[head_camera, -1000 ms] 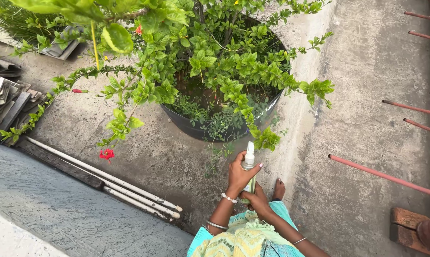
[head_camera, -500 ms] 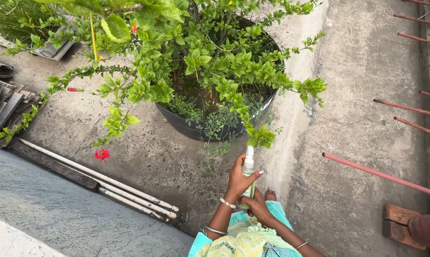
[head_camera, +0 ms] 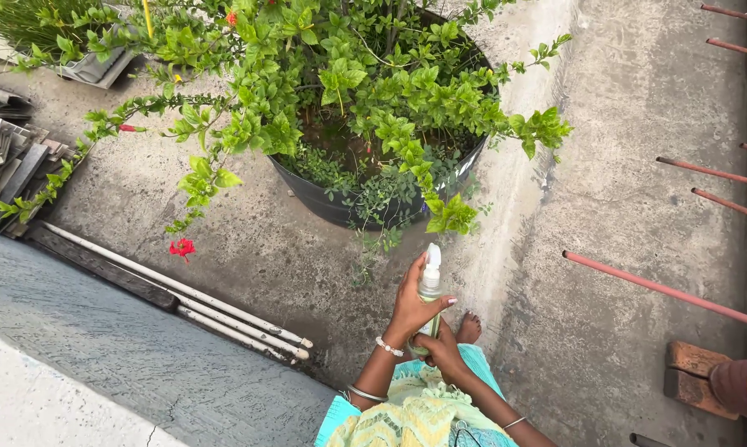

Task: Spraying liquid from a spray bottle onto various plants in a rooftop garden.

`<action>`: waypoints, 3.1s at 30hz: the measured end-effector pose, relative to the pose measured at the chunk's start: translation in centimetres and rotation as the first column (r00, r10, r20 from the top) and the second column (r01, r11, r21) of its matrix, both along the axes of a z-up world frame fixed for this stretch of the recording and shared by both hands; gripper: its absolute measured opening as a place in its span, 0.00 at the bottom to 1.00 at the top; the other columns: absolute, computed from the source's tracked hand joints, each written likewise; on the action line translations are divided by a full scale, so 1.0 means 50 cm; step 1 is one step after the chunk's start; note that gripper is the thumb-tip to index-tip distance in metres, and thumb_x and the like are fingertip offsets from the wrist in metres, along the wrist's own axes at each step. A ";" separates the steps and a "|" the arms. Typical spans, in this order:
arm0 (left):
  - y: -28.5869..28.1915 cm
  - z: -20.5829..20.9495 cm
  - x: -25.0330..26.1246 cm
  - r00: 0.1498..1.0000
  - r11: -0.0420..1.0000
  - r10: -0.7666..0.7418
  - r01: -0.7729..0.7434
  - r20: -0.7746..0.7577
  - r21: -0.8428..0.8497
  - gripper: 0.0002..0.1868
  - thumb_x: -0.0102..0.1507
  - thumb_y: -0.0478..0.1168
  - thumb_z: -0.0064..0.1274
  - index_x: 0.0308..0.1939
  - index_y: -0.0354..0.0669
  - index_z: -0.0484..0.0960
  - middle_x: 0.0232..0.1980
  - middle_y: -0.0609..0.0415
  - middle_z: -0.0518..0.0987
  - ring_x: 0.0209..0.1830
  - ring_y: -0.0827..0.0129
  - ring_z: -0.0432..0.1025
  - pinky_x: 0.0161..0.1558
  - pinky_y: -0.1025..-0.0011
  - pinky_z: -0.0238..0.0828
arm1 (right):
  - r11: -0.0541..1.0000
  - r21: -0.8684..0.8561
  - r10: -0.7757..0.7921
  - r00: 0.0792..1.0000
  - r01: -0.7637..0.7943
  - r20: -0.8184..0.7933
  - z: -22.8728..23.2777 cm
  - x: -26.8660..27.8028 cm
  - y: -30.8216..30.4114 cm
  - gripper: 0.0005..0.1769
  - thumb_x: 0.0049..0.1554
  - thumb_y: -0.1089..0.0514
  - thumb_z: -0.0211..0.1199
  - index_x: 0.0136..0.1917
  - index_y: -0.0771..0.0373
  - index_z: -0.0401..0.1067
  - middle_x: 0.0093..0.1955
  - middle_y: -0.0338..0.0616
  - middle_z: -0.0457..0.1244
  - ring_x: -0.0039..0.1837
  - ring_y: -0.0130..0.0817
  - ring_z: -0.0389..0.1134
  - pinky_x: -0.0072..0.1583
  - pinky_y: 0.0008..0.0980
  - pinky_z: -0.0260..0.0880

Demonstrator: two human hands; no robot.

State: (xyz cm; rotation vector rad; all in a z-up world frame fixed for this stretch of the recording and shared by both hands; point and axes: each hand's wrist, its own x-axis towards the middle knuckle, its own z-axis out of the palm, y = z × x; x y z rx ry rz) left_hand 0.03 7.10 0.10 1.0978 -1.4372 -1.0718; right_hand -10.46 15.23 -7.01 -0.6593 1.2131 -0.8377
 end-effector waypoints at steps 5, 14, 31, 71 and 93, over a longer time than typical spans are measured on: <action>0.001 0.007 -0.011 0.978 0.980 -0.046 0.004 0.206 0.200 0.41 0.49 0.50 0.75 0.62 0.42 0.77 0.51 0.52 0.87 0.50 0.66 0.82 0.56 0.66 0.77 | 0.995 -0.075 -0.062 0.997 0.058 -0.046 -0.025 -0.010 0.003 0.27 0.46 0.64 0.63 0.59 0.62 0.64 0.33 0.40 0.63 0.28 0.27 0.61 0.27 0.28 0.55; 0.006 0.018 -0.031 0.994 0.972 -0.099 0.104 0.035 -0.210 0.50 0.49 0.46 0.75 0.69 0.32 0.67 0.61 0.40 0.77 0.59 0.56 0.73 0.57 0.60 0.70 | 0.997 -0.049 -0.066 0.998 0.066 -0.001 -0.057 -0.039 0.008 0.24 0.47 0.64 0.64 0.57 0.66 0.64 0.34 0.43 0.66 0.29 0.27 0.62 0.29 0.28 0.54; 0.006 0.040 0.076 0.995 0.991 -0.097 0.098 0.015 -0.091 0.36 0.57 0.54 0.68 0.64 0.42 0.74 0.68 0.49 0.72 0.72 0.61 0.65 0.69 0.61 0.64 | 0.701 -0.696 0.063 0.986 -0.155 -0.157 0.144 0.013 -0.124 0.59 0.45 0.69 0.68 0.80 0.59 0.36 0.77 0.51 0.47 0.80 0.43 0.48 0.74 0.41 0.53; 0.027 0.070 0.333 0.909 0.880 0.417 -0.396 0.027 -0.264 0.45 0.52 0.39 0.67 0.71 0.38 0.66 0.60 0.41 0.81 0.61 0.50 0.78 0.59 0.59 0.74 | 0.449 -0.875 -0.113 0.959 -0.183 -0.258 0.403 0.381 -0.231 0.33 0.46 0.60 0.73 0.62 0.65 0.63 0.59 0.45 0.67 0.45 0.31 0.73 0.50 0.33 0.72; 0.031 0.088 0.403 0.833 0.837 0.543 -0.529 0.105 -0.140 0.42 0.50 0.40 0.69 0.67 0.38 0.70 0.53 0.39 0.85 0.54 0.51 0.81 0.53 0.60 0.78 | 0.458 -0.847 -0.070 0.939 -0.271 -0.338 0.342 0.471 -0.280 0.23 0.48 0.61 0.75 0.53 0.63 0.67 0.47 0.43 0.71 0.47 0.32 0.75 0.50 0.33 0.74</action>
